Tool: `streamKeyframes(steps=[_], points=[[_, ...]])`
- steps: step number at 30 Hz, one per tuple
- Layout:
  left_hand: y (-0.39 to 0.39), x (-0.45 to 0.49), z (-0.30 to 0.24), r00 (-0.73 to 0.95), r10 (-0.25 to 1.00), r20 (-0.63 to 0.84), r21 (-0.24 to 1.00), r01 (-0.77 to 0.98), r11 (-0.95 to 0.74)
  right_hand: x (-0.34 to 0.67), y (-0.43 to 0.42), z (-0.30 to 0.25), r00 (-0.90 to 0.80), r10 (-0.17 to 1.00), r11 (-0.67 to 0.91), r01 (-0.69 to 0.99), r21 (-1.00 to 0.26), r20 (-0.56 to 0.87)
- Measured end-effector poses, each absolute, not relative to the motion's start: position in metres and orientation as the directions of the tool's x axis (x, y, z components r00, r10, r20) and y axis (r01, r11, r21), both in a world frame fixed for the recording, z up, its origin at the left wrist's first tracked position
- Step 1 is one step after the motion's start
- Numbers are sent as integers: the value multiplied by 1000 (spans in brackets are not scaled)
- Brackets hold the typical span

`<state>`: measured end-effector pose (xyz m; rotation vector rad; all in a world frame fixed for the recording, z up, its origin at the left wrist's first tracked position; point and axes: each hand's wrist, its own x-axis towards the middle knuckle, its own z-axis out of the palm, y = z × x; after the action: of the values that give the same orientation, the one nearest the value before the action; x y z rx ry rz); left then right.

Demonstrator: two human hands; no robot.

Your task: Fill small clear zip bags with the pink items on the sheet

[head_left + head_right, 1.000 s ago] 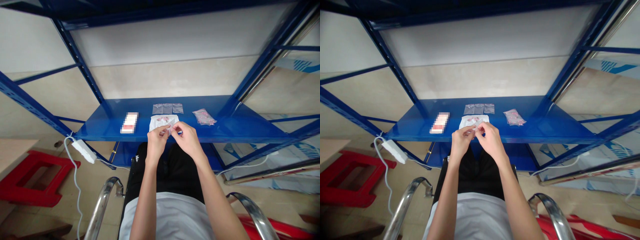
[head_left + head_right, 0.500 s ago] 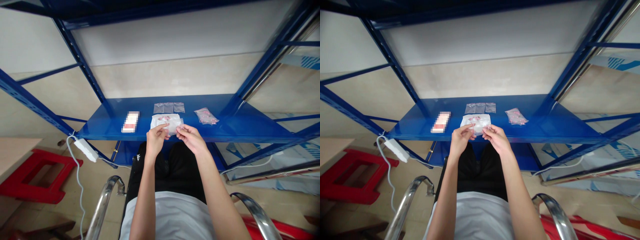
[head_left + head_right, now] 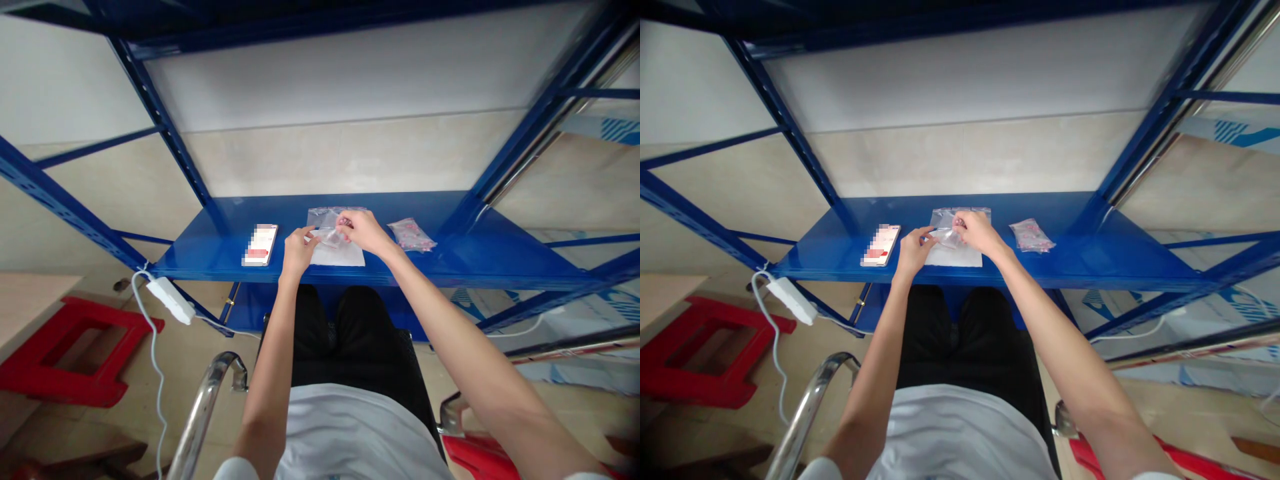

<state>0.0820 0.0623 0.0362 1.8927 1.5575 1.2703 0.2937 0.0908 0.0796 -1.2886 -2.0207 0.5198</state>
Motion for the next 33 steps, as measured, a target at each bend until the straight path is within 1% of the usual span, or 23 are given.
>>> streamKeyframes(steps=[3,5,8,11,15,20,26,30,33], points=[[75,85,28,19,917,399,693,649,-315,283,99,90,-447,837,546,716,-435,315],[79,88,23,18,921,390,675,674,-299,280,105,92,-504,810,585,731,-352,298],[81,91,18,9,932,362,684,677,-272,279,111,90,-539,797,603,739,-300,274],[81,91,15,5,940,342,701,664,-259,278,114,87,-547,797,603,746,-284,256],[79,90,14,-6,946,325,717,653,-242,278,113,87,-547,807,590,756,-283,222],[79,89,13,9,942,334,715,649,-260,281,115,91,-537,826,563,774,-289,169],[80,88,12,27,938,346,718,636,-284,283,116,93,-496,856,508,751,-421,148],[80,87,11,15,934,357,718,635,-285,284,111,89,-419,887,456,730,-510,194],[80,87,10,10,934,356,717,638,-280,284,110,85,-374,895,444,696,-564,244]])
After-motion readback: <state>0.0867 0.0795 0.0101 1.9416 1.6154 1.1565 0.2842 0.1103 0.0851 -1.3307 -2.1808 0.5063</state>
